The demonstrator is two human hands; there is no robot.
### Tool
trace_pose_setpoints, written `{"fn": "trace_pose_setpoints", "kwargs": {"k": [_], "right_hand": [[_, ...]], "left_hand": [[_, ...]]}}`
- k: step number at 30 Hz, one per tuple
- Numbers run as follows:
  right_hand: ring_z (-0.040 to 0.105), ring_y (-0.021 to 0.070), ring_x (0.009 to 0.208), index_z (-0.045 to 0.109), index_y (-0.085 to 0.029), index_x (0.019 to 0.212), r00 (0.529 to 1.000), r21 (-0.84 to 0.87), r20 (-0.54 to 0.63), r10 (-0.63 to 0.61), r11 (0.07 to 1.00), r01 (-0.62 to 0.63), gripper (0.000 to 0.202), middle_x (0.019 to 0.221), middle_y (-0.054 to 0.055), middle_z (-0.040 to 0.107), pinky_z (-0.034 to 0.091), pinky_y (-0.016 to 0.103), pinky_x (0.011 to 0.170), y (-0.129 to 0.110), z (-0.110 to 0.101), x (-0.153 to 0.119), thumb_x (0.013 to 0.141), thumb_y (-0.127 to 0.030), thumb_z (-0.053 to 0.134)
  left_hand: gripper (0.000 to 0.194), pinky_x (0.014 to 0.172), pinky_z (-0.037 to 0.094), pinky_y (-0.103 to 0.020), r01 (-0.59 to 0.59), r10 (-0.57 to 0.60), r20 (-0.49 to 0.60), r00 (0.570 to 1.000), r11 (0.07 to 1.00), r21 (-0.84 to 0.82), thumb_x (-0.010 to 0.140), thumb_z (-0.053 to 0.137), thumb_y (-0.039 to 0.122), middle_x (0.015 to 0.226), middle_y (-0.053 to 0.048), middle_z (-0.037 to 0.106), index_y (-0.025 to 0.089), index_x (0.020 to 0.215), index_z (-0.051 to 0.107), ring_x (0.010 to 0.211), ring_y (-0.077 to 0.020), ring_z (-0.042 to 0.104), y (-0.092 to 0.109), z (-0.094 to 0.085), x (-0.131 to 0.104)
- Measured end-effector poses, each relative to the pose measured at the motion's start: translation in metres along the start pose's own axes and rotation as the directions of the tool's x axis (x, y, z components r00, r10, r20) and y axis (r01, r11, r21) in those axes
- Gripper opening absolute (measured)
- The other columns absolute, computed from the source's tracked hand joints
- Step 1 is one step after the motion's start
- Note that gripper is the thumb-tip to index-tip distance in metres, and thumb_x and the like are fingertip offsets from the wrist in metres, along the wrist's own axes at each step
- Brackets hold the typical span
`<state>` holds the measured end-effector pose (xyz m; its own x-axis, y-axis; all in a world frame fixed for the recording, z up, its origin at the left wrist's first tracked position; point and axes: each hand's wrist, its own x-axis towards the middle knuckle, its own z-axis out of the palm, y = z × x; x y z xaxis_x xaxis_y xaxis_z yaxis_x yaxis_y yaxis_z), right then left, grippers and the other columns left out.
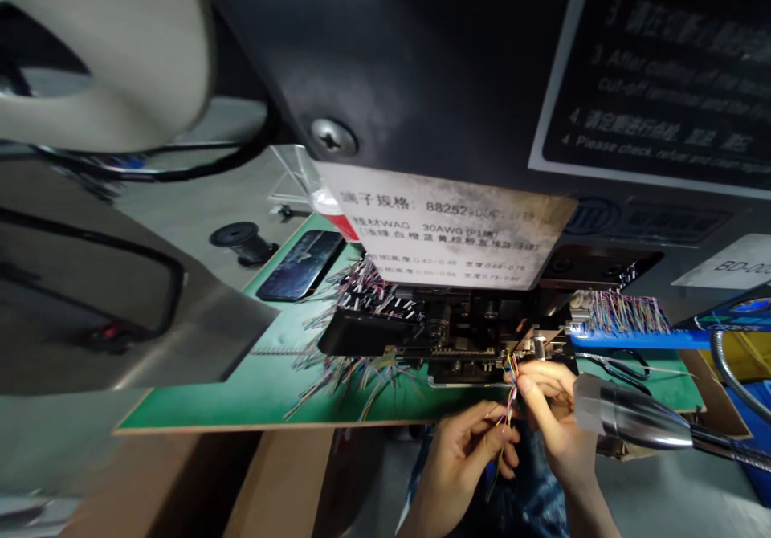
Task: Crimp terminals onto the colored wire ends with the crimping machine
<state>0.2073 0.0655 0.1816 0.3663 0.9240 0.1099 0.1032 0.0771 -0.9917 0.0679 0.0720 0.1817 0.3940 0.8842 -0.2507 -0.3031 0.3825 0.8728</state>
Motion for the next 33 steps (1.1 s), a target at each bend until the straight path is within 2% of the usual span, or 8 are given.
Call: {"fn": "trace_pose_setpoints", "kwargs": {"k": [4,7,9,12,17,20,24,33], "right_hand": [[0.07,0.0201,0.068,0.081,-0.025,0.096,0.994,-0.093,0.052,-0.1,0.99,0.105,0.012,0.081,0.003,0.077,0.057,0.033,0.067,-0.004,-0.007,0.003,0.096,-0.033,0.072],[0.072,0.0191,0.078,0.08,-0.027,0.091,0.961,-0.103,0.167,-0.222,0.965,0.241,0.008,0.091,0.002,0.076,0.058,0.032,0.077,-0.01,-0.015,0.007,0.094,-0.026,0.073],[0.074,0.02,0.087,0.079,-0.027,0.088,0.938,-0.036,0.238,-0.253,0.963,0.269,0.009,0.098,0.003,0.077,0.059,0.032,0.081,-0.012,-0.019,0.008,0.094,-0.025,0.073],[0.077,0.019,0.079,0.075,-0.026,0.088,0.957,0.053,0.245,-0.154,0.988,0.145,0.006,0.088,0.001,0.08,0.061,0.029,0.074,-0.01,-0.02,0.005,0.095,-0.027,0.075],[0.075,0.0198,0.065,0.078,-0.025,0.099,0.992,0.152,0.115,0.052,0.986,-0.069,0.016,0.089,0.004,0.084,0.059,0.028,0.054,-0.009,-0.011,-0.001,0.091,-0.038,0.081],[0.074,0.0203,0.063,0.081,-0.023,0.098,0.993,0.161,0.084,0.08,0.983,-0.093,0.019,0.091,0.007,0.085,0.056,0.028,0.049,-0.009,-0.006,0.0,0.091,-0.041,0.08],[0.076,0.0234,0.073,0.083,-0.024,0.097,0.997,0.143,0.021,0.076,0.987,-0.078,0.019,0.091,0.007,0.084,0.06,0.031,0.057,-0.007,-0.004,0.0,0.091,-0.042,0.078],[0.076,0.0228,0.072,0.082,-0.025,0.098,0.996,0.089,0.058,0.07,0.993,-0.075,0.023,0.09,0.006,0.085,0.063,0.033,0.066,-0.009,-0.003,0.002,0.094,-0.046,0.075]], "left_hand": [[0.051,0.053,0.056,-0.019,0.014,-0.014,0.015,1.0,1.0,0.006,0.077,0.087,0.062,0.066,-0.003,0.072,0.013,0.086,0.079,0.055,-0.0128,0.066,0.0,-0.005,-0.004],[0.05,0.049,0.055,-0.019,0.075,-0.07,0.104,0.992,0.996,-0.047,0.076,0.089,0.061,0.066,-0.003,0.071,0.013,0.087,0.079,0.052,-0.0125,0.065,-0.007,-0.014,-0.007],[0.051,0.045,0.052,-0.019,0.118,-0.1,0.171,0.98,0.988,-0.095,0.075,0.09,0.06,0.063,-0.002,0.068,0.012,0.088,0.08,0.047,-0.0115,0.062,-0.013,-0.02,-0.008],[0.051,0.043,0.051,-0.018,0.136,-0.109,0.201,0.973,0.983,-0.122,0.075,0.09,0.06,0.062,-0.002,0.067,0.012,0.089,0.08,0.045,-0.011,0.061,-0.016,-0.022,-0.005],[0.053,0.048,0.054,-0.018,0.076,-0.07,0.094,0.993,0.995,-0.058,0.074,0.089,0.063,0.065,-0.002,0.068,0.013,0.085,0.078,0.051,-0.0116,0.063,-0.005,-0.012,0.001],[0.056,0.05,0.055,-0.02,0.047,-0.047,0.035,0.998,0.999,-0.005,0.073,0.088,0.067,0.065,-0.002,0.069,0.013,0.081,0.077,0.052,-0.0123,0.063,0.001,-0.004,0.002],[0.056,0.052,0.056,-0.022,-0.007,0.007,0.001,1.0,0.998,0.056,0.076,0.084,0.068,0.063,-0.003,0.069,0.013,0.082,0.076,0.052,-0.0139,0.062,0.0,0.0,0.002],[0.058,0.051,0.056,-0.023,-0.011,0.012,-0.024,1.0,0.998,0.068,0.077,0.083,0.07,0.065,-0.005,0.072,0.013,0.085,0.077,0.053,-0.015,0.064,-0.001,-0.001,0.0]]}}
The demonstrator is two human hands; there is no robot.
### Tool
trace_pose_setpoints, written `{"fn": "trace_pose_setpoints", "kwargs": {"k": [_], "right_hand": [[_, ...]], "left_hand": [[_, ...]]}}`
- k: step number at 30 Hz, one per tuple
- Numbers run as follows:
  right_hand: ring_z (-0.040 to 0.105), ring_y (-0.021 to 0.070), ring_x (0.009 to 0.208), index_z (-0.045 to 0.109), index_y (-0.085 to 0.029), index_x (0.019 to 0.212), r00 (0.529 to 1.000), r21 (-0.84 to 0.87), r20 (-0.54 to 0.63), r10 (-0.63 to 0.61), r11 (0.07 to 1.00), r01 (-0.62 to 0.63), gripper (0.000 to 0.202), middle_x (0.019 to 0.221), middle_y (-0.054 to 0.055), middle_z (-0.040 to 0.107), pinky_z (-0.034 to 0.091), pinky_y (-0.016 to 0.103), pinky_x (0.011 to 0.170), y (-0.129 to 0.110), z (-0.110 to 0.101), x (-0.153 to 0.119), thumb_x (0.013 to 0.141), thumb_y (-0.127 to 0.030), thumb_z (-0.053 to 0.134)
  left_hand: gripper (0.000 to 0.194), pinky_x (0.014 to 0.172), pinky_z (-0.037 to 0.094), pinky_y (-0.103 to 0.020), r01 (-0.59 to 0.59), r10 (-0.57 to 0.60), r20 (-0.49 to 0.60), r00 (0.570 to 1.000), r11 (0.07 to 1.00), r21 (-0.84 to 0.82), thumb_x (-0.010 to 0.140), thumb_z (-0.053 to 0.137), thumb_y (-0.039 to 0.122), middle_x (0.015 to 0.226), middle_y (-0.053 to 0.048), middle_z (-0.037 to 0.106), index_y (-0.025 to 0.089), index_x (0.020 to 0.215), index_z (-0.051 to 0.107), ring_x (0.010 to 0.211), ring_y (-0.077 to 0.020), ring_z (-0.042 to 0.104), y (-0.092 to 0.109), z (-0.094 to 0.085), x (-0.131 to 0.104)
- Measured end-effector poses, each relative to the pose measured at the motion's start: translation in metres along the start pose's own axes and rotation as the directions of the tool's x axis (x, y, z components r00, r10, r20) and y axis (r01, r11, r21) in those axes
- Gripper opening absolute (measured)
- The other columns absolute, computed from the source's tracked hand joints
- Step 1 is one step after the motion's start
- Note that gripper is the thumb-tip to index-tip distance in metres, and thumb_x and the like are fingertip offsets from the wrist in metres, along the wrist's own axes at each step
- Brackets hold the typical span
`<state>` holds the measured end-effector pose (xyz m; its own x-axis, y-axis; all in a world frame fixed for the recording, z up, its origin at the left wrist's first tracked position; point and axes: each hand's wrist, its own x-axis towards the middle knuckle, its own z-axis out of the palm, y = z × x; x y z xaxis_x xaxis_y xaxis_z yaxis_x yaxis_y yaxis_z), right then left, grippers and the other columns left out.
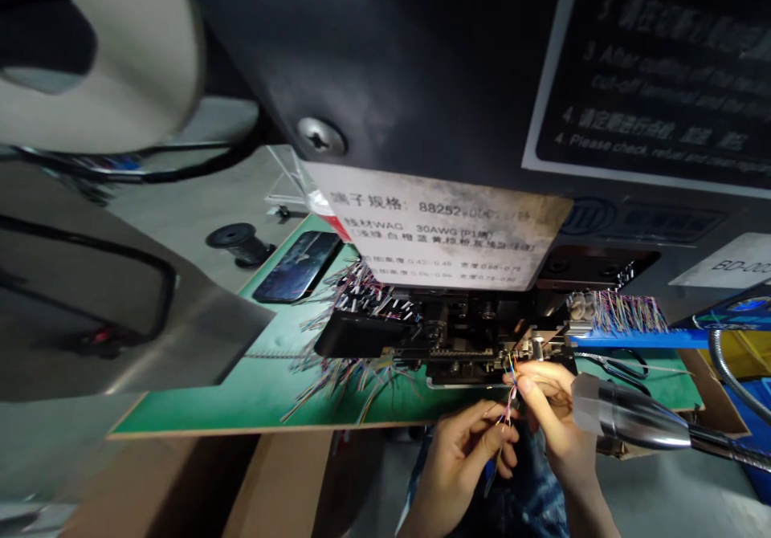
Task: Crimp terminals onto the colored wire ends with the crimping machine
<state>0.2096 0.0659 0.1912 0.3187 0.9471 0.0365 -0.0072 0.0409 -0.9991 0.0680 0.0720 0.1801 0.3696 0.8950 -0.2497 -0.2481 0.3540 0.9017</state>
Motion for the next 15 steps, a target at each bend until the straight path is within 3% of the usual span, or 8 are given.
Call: {"fn": "trace_pose_setpoints", "kwargs": {"k": [9,12,15], "right_hand": [[0.074,0.0219,0.071,0.081,-0.024,0.099,0.999,-0.031,-0.02,-0.032,0.999,0.032,0.022,0.089,0.006,0.083,0.059,0.031,0.061,0.005,0.001,-0.002,0.096,-0.044,0.073],[0.073,0.0218,0.076,0.082,-0.025,0.097,0.99,-0.135,-0.012,-0.141,0.981,0.138,0.014,0.089,0.005,0.08,0.059,0.033,0.069,0.002,-0.004,-0.001,0.095,-0.036,0.073],[0.073,0.0213,0.084,0.079,-0.025,0.085,0.963,-0.169,0.097,-0.253,0.949,0.266,0.012,0.093,0.004,0.077,0.058,0.035,0.08,-0.004,-0.01,0.0,0.094,-0.029,0.073]], "left_hand": [[0.054,0.051,0.056,-0.023,-0.031,0.031,-0.009,0.999,0.999,-0.026,0.08,0.083,0.066,0.067,-0.005,0.071,0.012,0.088,0.078,0.054,-0.0152,0.065,-0.008,-0.002,-0.002],[0.051,0.049,0.055,-0.022,-0.017,0.019,0.026,0.999,0.998,-0.052,0.081,0.083,0.062,0.068,-0.005,0.072,0.013,0.091,0.079,0.053,-0.0147,0.065,-0.014,-0.008,-0.005],[0.051,0.046,0.053,-0.021,0.052,-0.041,0.118,0.992,0.994,-0.094,0.079,0.085,0.062,0.066,-0.004,0.07,0.013,0.092,0.08,0.049,-0.0135,0.063,-0.015,-0.014,-0.009]]}}
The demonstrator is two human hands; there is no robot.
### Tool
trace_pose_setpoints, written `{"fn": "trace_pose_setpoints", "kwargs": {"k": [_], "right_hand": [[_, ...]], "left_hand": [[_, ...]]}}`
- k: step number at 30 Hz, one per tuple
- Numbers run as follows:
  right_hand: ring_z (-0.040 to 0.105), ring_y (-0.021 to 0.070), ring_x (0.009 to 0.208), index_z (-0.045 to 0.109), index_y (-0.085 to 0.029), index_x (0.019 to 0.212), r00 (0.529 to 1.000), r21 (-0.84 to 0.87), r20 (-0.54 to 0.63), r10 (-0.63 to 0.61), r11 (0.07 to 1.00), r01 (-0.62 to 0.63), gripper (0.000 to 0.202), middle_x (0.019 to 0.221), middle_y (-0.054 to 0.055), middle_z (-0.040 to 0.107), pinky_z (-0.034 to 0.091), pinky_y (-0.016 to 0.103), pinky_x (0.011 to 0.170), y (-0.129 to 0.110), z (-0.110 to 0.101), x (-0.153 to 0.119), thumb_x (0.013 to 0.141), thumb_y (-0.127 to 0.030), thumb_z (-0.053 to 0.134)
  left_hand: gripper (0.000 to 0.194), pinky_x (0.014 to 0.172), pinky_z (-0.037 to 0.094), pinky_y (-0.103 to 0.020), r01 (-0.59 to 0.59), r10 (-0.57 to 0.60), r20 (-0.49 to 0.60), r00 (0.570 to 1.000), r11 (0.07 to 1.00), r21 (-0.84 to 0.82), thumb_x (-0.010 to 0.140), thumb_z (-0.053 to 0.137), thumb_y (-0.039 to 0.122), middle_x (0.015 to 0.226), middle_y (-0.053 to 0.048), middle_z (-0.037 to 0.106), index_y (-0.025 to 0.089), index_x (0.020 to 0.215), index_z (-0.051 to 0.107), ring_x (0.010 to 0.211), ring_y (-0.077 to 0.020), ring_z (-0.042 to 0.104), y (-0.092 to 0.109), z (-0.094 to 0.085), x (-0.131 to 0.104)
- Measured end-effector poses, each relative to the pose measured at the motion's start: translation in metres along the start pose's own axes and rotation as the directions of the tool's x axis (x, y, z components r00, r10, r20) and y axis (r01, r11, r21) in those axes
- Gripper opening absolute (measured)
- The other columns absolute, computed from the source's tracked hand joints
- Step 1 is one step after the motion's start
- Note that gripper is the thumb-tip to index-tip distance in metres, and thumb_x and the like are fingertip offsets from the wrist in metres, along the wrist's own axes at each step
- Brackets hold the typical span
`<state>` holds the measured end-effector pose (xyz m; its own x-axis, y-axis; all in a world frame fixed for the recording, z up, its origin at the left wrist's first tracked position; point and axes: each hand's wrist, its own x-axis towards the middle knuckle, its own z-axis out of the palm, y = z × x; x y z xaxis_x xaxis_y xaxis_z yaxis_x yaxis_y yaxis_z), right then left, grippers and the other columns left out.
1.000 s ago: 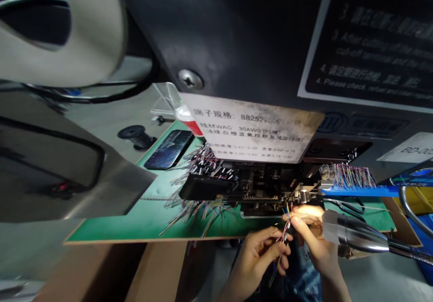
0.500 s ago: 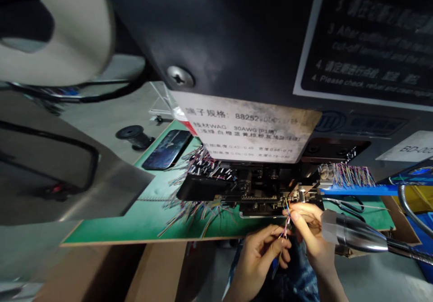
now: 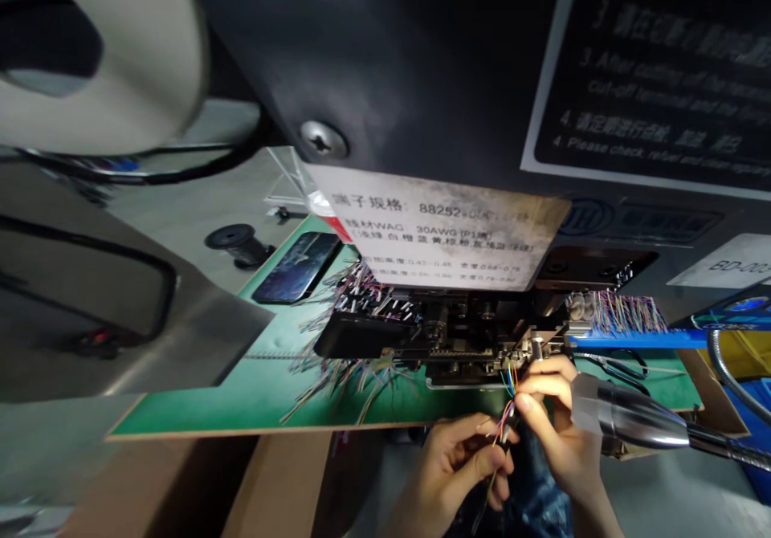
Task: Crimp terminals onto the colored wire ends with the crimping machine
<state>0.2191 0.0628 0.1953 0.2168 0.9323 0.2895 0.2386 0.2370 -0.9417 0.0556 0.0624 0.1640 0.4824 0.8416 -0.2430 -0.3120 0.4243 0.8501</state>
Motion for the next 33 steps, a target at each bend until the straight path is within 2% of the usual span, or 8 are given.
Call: {"fn": "trace_pose_setpoints", "kwargs": {"k": [2,4,6,8,15,24,28,33], "right_hand": [[0.074,0.022,0.086,0.074,-0.025,0.078,0.999,0.054,0.039,0.001,0.999,-0.003,0.018,0.091,0.004,0.077,0.059,0.035,0.082,-0.002,-0.002,0.0,0.096,-0.028,0.071],[0.076,0.0223,0.082,0.072,-0.025,0.08,0.998,0.088,0.002,0.067,0.994,-0.067,0.016,0.086,0.003,0.078,0.061,0.035,0.078,-0.001,-0.001,-0.001,0.095,-0.031,0.073],[0.076,0.0226,0.077,0.076,-0.025,0.088,0.99,0.09,-0.055,0.133,0.988,-0.128,0.009,0.084,0.002,0.08,0.062,0.035,0.074,0.003,0.002,-0.003,0.092,-0.033,0.077],[0.078,0.0237,0.078,0.08,-0.025,0.094,0.985,0.091,-0.057,0.161,0.984,-0.156,0.011,0.087,0.004,0.083,0.063,0.036,0.074,0.007,0.004,-0.004,0.092,-0.035,0.077],[0.075,0.0226,0.073,0.083,-0.024,0.092,0.968,0.139,-0.066,0.243,0.963,-0.232,0.017,0.089,0.007,0.084,0.059,0.031,0.061,0.007,0.008,-0.002,0.092,-0.04,0.076],[0.075,0.0231,0.072,0.083,-0.024,0.095,0.969,0.154,-0.032,0.247,0.959,-0.239,0.018,0.088,0.006,0.084,0.06,0.032,0.063,0.002,0.008,0.001,0.092,-0.04,0.076],[0.074,0.0219,0.071,0.083,-0.024,0.095,0.968,0.16,-0.032,0.249,0.957,-0.241,0.017,0.087,0.006,0.084,0.058,0.03,0.061,0.004,0.009,0.0,0.092,-0.04,0.077],[0.072,0.0207,0.072,0.082,-0.026,0.097,0.981,0.079,-0.058,0.183,0.981,-0.179,0.012,0.087,0.004,0.081,0.056,0.031,0.065,0.003,0.006,0.0,0.094,-0.034,0.074]], "left_hand": [[0.051,0.045,0.052,-0.02,0.016,-0.016,0.018,1.0,1.0,-0.007,0.078,0.086,0.062,0.065,-0.004,0.069,0.013,0.091,0.08,0.048,-0.013,0.062,0.001,-0.002,-0.001],[0.051,0.047,0.053,-0.021,0.014,-0.014,-0.001,1.0,1.0,0.02,0.078,0.086,0.062,0.065,-0.004,0.069,0.013,0.091,0.08,0.05,-0.0136,0.063,0.003,-0.001,0.0],[0.052,0.049,0.054,-0.021,-0.004,0.005,-0.035,0.999,0.999,0.049,0.079,0.085,0.063,0.065,-0.004,0.069,0.013,0.089,0.079,0.052,-0.014,0.064,0.006,0.002,0.003],[0.054,0.049,0.054,-0.021,-0.022,0.027,-0.063,0.998,0.997,0.072,0.078,0.084,0.066,0.067,-0.004,0.07,0.013,0.088,0.078,0.053,-0.0144,0.064,0.008,0.006,0.005],[0.057,0.049,0.055,-0.024,-0.053,0.068,-0.115,0.991,0.991,0.123,0.078,0.081,0.07,0.063,-0.004,0.069,0.014,0.086,0.077,0.052,-0.0162,0.064,0.008,0.011,0.009],[0.056,0.05,0.056,-0.024,-0.046,0.063,-0.128,0.99,0.991,0.128,0.077,0.083,0.069,0.064,-0.005,0.071,0.014,0.085,0.077,0.053,-0.0163,0.065,0.015,0.013,0.007],[0.055,0.05,0.056,-0.024,-0.054,0.07,-0.126,0.989,0.991,0.126,0.078,0.082,0.068,0.066,-0.005,0.072,0.014,0.087,0.077,0.054,-0.0166,0.065,0.011,0.012,0.007],[0.053,0.049,0.054,-0.022,-0.058,0.065,-0.114,0.991,0.996,0.07,0.077,0.085,0.065,0.066,-0.005,0.072,0.013,0.085,0.078,0.053,-0.0152,0.065,0.009,0.009,0.006]]}}
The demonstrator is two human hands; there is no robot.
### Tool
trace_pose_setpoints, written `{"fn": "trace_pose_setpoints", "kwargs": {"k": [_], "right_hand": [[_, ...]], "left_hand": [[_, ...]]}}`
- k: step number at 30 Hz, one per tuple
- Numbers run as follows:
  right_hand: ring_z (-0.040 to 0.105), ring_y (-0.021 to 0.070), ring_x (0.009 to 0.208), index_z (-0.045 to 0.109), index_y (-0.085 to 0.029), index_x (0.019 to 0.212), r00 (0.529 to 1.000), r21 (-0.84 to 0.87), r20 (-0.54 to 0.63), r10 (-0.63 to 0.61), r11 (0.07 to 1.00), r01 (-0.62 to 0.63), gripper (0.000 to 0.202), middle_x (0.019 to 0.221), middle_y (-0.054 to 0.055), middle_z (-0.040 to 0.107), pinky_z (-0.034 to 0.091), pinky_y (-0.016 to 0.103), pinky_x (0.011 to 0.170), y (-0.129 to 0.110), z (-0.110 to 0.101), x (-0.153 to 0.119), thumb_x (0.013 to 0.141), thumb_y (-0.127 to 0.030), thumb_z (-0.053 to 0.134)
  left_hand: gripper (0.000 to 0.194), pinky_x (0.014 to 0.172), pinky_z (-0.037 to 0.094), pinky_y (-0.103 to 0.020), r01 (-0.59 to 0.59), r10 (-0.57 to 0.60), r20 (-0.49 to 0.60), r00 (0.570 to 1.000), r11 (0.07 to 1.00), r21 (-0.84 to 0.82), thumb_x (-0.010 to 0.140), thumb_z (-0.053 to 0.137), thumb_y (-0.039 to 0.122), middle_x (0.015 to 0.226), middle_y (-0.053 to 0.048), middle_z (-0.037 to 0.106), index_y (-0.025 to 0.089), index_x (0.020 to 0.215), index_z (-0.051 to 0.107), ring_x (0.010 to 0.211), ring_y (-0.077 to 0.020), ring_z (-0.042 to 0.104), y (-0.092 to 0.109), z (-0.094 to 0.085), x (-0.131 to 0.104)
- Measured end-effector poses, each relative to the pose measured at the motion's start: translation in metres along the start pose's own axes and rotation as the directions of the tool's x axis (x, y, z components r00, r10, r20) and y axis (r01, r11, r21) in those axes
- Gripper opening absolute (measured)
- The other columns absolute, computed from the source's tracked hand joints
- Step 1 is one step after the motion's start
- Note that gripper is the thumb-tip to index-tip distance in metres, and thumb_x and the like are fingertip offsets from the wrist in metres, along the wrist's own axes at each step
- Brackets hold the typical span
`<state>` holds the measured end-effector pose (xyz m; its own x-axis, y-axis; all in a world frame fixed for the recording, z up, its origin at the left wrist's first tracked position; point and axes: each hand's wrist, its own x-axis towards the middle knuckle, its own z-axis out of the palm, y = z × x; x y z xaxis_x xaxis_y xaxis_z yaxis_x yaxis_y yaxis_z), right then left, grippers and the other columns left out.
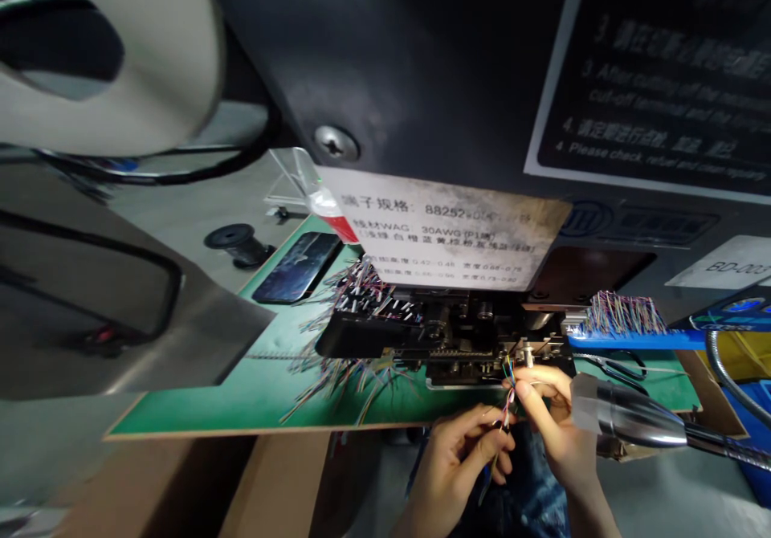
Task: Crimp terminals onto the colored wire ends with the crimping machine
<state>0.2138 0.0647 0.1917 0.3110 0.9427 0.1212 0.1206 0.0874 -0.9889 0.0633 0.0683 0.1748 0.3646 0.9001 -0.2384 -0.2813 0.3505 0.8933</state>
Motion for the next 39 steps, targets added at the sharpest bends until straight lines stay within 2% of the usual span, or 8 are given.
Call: {"fn": "trace_pose_setpoints", "kwargs": {"k": [4,7,10,15,21,31,35,39], "right_hand": [[0.072,0.0192,0.081,0.078,-0.025,0.085,0.982,0.021,0.109,-0.156,0.988,0.155,0.008,0.093,0.002,0.075,0.057,0.032,0.078,-0.006,-0.009,0.002,0.092,-0.026,0.074],[0.075,0.0195,0.084,0.076,-0.025,0.085,0.974,0.132,0.203,-0.098,0.989,0.072,0.009,0.09,0.001,0.077,0.06,0.03,0.078,-0.011,-0.013,0.001,0.094,-0.025,0.074],[0.078,0.0212,0.08,0.08,-0.025,0.093,0.991,0.134,0.128,0.042,0.989,-0.059,0.004,0.086,0.001,0.082,0.063,0.031,0.076,-0.013,-0.01,-0.001,0.092,-0.029,0.078],[0.079,0.0241,0.081,0.084,-0.025,0.095,0.993,0.138,0.032,0.116,0.983,-0.12,0.015,0.09,0.004,0.086,0.064,0.034,0.077,-0.011,-0.003,0.001,0.089,-0.038,0.079],[0.077,0.0246,0.076,0.085,-0.025,0.096,0.994,0.089,0.04,0.102,0.99,-0.106,0.017,0.091,0.006,0.086,0.062,0.036,0.074,-0.009,-0.005,0.005,0.09,-0.04,0.078],[0.076,0.0241,0.073,0.085,-0.026,0.097,0.992,0.104,0.025,0.124,0.987,-0.126,0.018,0.09,0.006,0.085,0.062,0.036,0.072,-0.006,-0.002,0.004,0.091,-0.041,0.078],[0.076,0.0238,0.075,0.085,-0.027,0.098,0.996,0.066,0.015,0.083,0.994,-0.084,0.018,0.09,0.006,0.085,0.061,0.036,0.072,-0.001,-0.002,0.003,0.092,-0.041,0.076],[0.074,0.0206,0.082,0.083,-0.028,0.093,0.99,-0.024,0.077,-0.115,0.993,0.117,0.009,0.093,0.003,0.081,0.059,0.032,0.077,-0.003,-0.008,0.004,0.094,-0.031,0.074]], "left_hand": [[0.052,0.047,0.052,-0.02,0.158,-0.14,0.138,0.981,0.979,-0.131,0.07,0.093,0.061,0.061,-0.003,0.069,0.013,0.084,0.08,0.048,-0.0121,0.062,0.011,-0.004,-0.008],[0.049,0.048,0.052,-0.02,0.216,-0.19,0.163,0.968,0.963,-0.161,0.068,0.096,0.057,0.062,-0.003,0.07,0.012,0.085,0.082,0.049,-0.0123,0.063,0.015,-0.006,-0.011],[0.049,0.048,0.052,-0.02,0.171,-0.149,0.143,0.978,0.973,-0.155,0.07,0.094,0.058,0.063,-0.003,0.07,0.013,0.087,0.081,0.049,-0.0121,0.063,0.01,-0.005,-0.007],[0.053,0.049,0.053,-0.018,0.073,-0.065,0.103,0.993,0.994,-0.077,0.075,0.088,0.064,0.066,-0.002,0.069,0.013,0.088,0.081,0.052,-0.0114,0.063,0.004,0.0,0.002],[0.053,0.049,0.053,-0.018,0.006,-0.005,0.03,1.0,1.0,-0.026,0.077,0.086,0.065,0.068,-0.003,0.071,0.014,0.091,0.082,0.053,-0.0118,0.064,0.003,0.003,0.003],[0.051,0.05,0.054,-0.018,-0.017,0.017,0.014,1.0,1.0,-0.022,0.08,0.085,0.063,0.069,-0.004,0.072,0.014,0.093,0.082,0.053,-0.0122,0.064,-0.003,0.003,0.002],[0.045,0.049,0.054,-0.017,-0.047,0.048,0.019,0.999,0.998,-0.031,0.084,0.083,0.058,0.071,-0.004,0.073,0.015,0.097,0.082,0.054,-0.0123,0.065,-0.012,-0.003,-0.001],[0.042,0.047,0.052,-0.016,0.026,-0.014,0.125,0.992,0.995,-0.095,0.083,0.085,0.055,0.07,-0.003,0.072,0.016,0.096,0.082,0.051,-0.011,0.064,-0.011,-0.012,-0.005]]}}
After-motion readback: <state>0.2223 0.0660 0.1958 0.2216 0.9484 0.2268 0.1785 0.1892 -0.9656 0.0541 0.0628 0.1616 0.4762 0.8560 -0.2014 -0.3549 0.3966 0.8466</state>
